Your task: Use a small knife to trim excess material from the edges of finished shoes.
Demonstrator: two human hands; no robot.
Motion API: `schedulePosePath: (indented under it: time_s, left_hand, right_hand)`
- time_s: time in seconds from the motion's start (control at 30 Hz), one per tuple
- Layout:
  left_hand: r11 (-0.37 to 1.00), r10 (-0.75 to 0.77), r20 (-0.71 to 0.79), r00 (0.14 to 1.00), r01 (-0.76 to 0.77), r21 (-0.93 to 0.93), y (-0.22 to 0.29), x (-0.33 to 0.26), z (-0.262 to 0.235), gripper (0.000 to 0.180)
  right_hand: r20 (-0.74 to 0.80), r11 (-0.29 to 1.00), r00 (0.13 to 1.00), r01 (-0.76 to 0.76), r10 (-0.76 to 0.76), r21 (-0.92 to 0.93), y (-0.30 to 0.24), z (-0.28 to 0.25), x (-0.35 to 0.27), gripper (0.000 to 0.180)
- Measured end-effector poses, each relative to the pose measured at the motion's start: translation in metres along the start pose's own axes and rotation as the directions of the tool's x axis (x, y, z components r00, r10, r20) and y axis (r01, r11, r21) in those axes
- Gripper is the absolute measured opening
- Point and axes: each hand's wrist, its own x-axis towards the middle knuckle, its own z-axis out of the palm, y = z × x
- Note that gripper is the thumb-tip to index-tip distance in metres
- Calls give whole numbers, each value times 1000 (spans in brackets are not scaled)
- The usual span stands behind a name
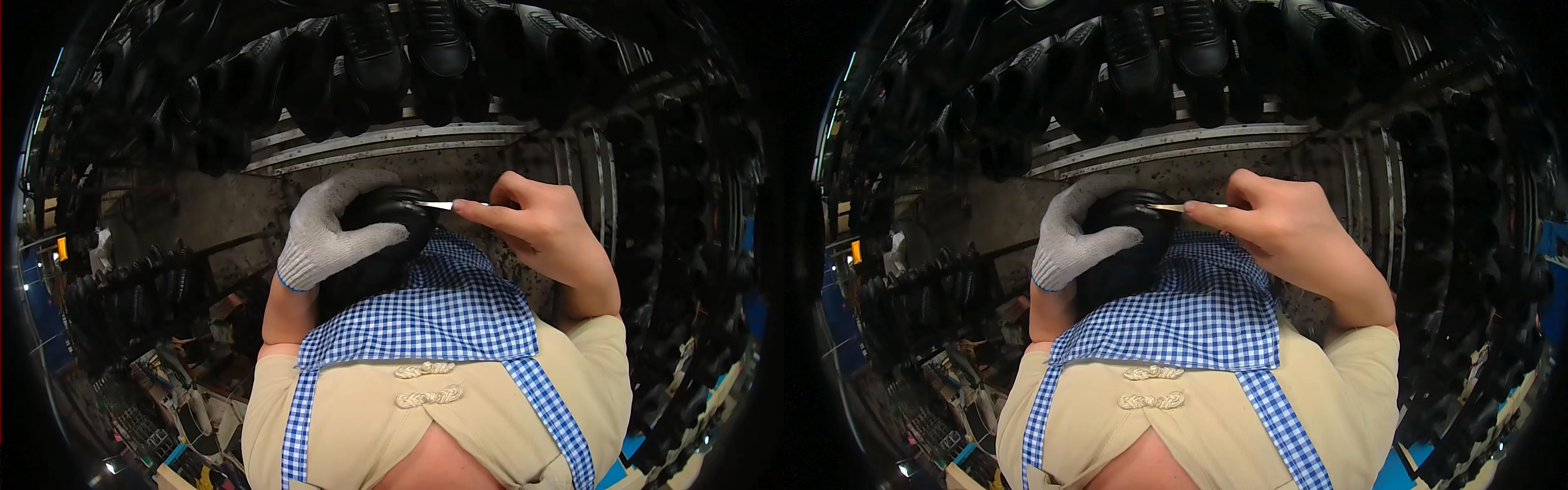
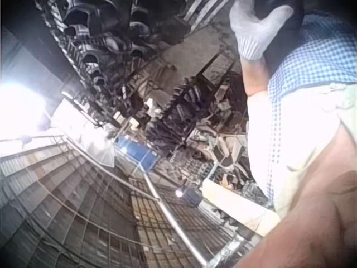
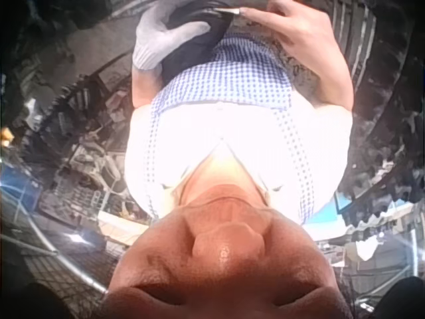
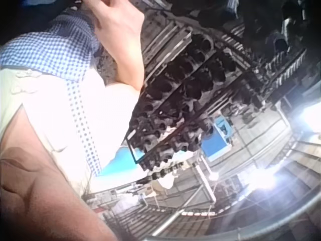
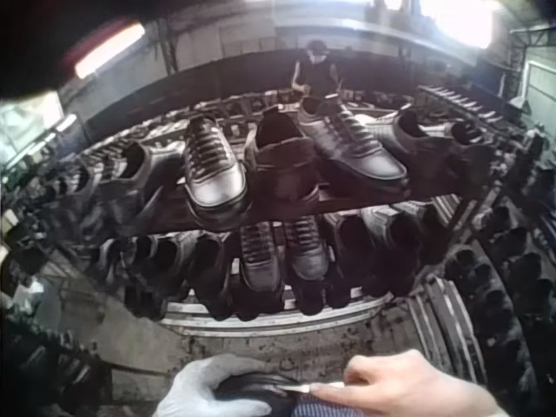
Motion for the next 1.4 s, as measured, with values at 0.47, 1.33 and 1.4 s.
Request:
schedulePosePath:
  time_s: [0.47, 1.33, 1.4]
  left_hand:
    - [998, -56, 15, 998, 57, -17, -2, -3, -4, 60]
    - [995, 91, -4, 996, -91, 50, -1, -6, -11, 58]
    - [995, 101, 23, 995, -101, -4, -1, -4, -18, 58]
  right_hand:
    - [-16, 990, 999, -36, 39, 135, 4, 5, -5, 48]
    - [-110, 956, 991, -45, 80, 289, 10, 15, 3, 44]
    - [-114, 914, 984, -84, 140, 397, 16, 26, 1, 42]
